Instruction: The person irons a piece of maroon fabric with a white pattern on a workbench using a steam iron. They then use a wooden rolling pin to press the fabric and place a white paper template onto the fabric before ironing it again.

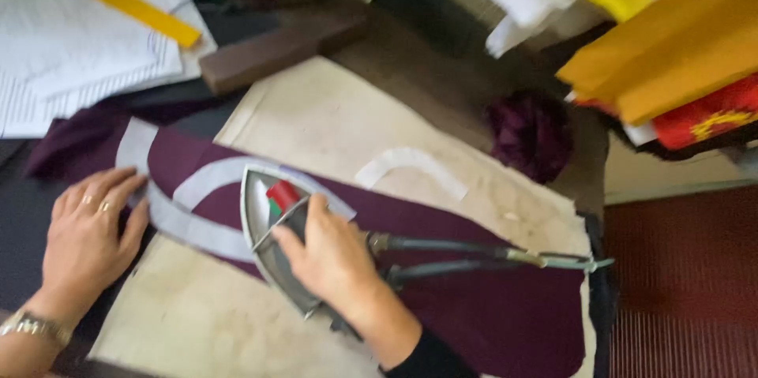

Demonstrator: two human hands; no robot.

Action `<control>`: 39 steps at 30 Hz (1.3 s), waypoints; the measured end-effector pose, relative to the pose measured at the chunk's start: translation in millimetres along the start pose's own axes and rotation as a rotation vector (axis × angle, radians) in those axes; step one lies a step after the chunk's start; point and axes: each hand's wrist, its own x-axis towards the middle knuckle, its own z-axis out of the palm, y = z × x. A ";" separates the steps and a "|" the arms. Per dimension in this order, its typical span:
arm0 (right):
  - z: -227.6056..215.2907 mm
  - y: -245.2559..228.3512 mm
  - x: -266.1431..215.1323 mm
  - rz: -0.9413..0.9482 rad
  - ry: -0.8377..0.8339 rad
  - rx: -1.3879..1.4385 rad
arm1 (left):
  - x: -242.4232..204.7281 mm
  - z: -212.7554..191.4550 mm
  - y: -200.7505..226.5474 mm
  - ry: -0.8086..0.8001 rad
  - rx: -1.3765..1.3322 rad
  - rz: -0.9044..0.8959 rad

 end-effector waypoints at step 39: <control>-29.7 11.4 0.1 0.061 -0.189 0.191 | 285.1 127.7 95.7 -0.472 -0.055 0.002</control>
